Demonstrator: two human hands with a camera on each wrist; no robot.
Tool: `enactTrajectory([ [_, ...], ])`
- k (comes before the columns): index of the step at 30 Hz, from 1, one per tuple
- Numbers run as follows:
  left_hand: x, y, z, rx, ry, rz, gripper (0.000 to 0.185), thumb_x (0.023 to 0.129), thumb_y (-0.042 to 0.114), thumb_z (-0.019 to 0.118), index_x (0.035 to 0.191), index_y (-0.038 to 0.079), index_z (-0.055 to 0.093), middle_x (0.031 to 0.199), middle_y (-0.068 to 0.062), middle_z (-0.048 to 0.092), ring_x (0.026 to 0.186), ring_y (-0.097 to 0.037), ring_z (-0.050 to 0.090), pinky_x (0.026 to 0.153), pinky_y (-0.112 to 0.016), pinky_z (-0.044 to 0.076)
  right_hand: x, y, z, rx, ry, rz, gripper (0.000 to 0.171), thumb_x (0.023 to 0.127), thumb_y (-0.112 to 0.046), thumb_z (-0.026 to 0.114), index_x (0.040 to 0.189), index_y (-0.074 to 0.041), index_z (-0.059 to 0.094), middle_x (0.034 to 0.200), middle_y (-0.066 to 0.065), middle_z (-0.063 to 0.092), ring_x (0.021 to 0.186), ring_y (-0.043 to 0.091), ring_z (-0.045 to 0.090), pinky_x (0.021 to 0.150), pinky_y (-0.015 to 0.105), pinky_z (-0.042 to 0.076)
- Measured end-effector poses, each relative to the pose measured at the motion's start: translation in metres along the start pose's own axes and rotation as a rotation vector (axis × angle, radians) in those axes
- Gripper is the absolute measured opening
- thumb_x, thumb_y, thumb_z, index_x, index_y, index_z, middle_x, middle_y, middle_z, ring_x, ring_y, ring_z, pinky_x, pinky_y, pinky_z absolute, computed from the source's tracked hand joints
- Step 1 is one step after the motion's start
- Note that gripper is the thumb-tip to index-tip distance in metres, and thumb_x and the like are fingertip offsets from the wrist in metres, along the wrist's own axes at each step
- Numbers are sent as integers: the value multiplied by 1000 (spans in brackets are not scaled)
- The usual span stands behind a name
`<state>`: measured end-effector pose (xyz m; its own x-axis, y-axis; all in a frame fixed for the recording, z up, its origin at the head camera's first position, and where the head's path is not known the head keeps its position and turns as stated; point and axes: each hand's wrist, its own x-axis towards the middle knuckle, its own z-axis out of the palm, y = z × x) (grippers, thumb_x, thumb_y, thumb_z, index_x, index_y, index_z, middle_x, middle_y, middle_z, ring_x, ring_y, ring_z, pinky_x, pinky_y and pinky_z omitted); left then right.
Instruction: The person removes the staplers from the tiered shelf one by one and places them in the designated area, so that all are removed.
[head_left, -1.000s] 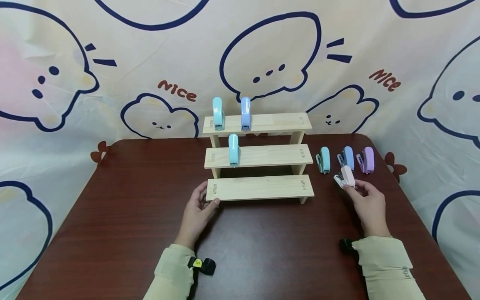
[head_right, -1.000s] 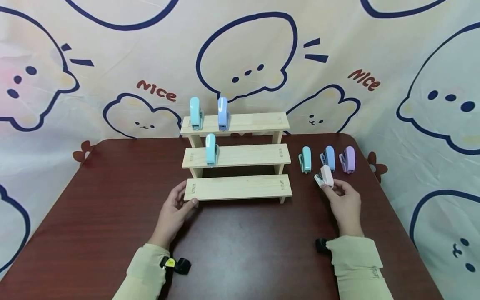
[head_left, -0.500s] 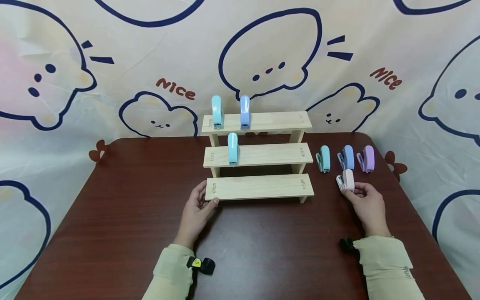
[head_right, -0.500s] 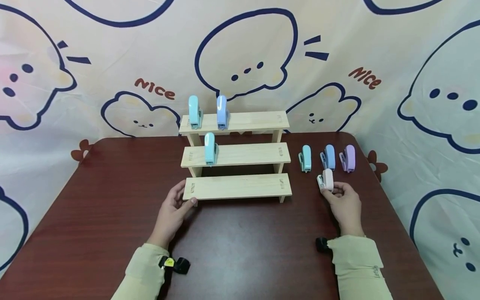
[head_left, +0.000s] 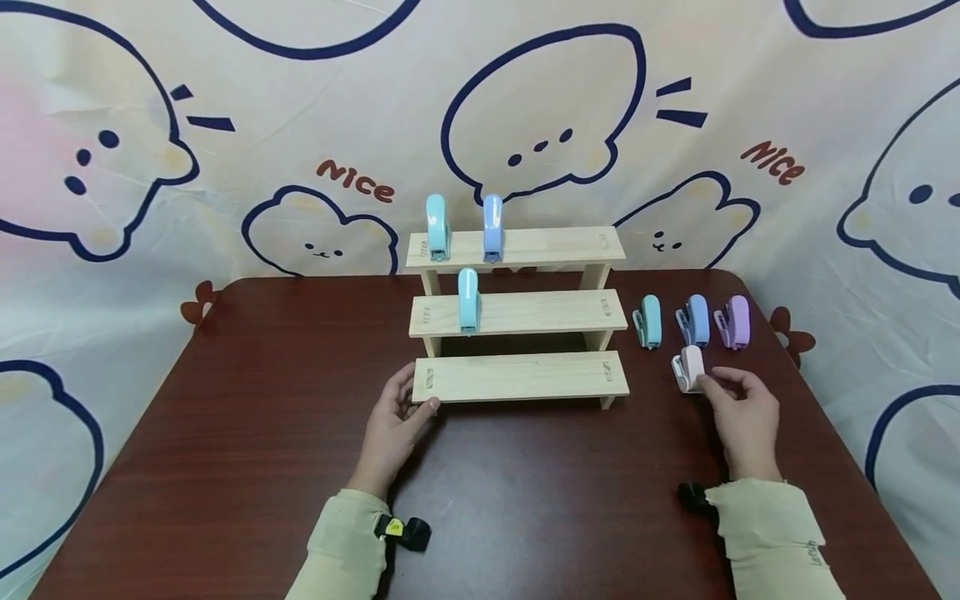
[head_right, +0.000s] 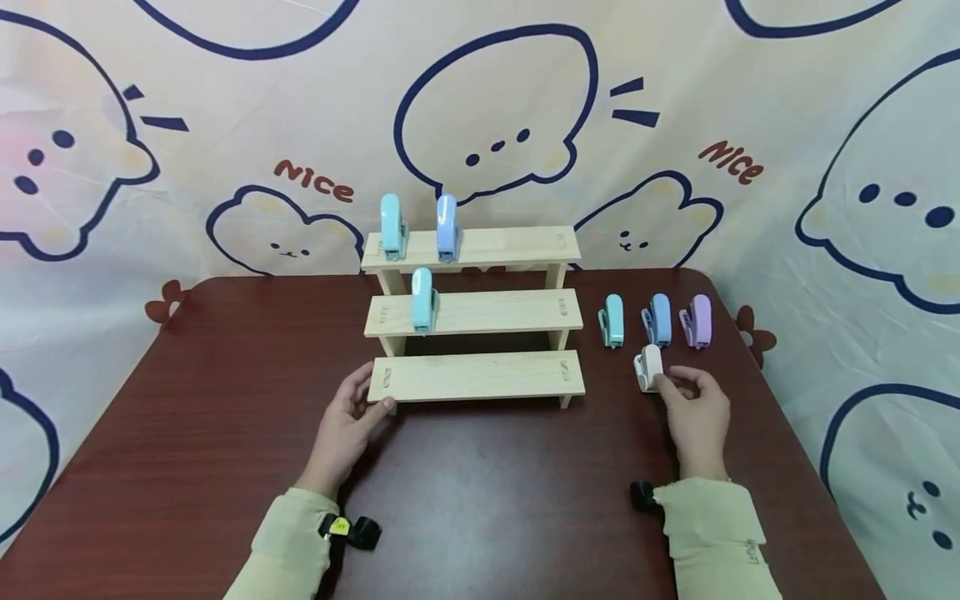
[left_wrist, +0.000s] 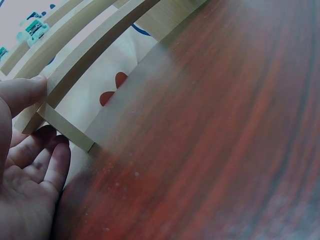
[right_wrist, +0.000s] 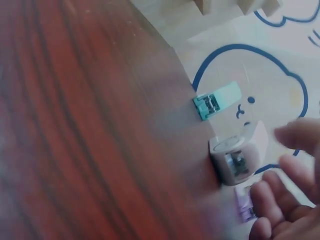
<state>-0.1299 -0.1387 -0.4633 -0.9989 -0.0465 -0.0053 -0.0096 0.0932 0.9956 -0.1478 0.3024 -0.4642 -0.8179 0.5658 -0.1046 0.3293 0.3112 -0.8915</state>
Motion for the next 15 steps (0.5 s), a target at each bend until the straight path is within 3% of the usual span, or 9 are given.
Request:
enactTrajectory([
  [2,1,1,-1,-3,2,7,63,86,6,66,141,7,34,133,-10,50,103,-18,55,79,-19,47,-3,-7,2,87,55,-14,46,80,-40,70,116,-12,63,96,-1,56,77,12,49,55,16,43],
  [5,1,0,-1,1,2,5,64,86,7,66,141,8,34,133,-10,50,105,-19,55,79,-20,48,-11,-21,5,172,67,-42,41,81,-36,71,114,-11,65,93,1,56,75,14,47,52,18,42],
  [9,-1,-2,-1,14,-4,-14,64,86,8,67,141,9,34,133,-9,50,106,-20,55,79,-20,48,-27,-37,10,159,15,-94,37,84,-35,68,114,-13,64,98,1,57,80,15,49,55,17,44],
  [15,-4,-3,-1,15,-2,11,63,86,8,67,140,7,34,133,-11,50,108,-21,55,80,-21,48,-40,-63,23,127,-60,-303,31,87,-33,65,110,-13,65,101,1,60,84,14,51,61,18,43],
])
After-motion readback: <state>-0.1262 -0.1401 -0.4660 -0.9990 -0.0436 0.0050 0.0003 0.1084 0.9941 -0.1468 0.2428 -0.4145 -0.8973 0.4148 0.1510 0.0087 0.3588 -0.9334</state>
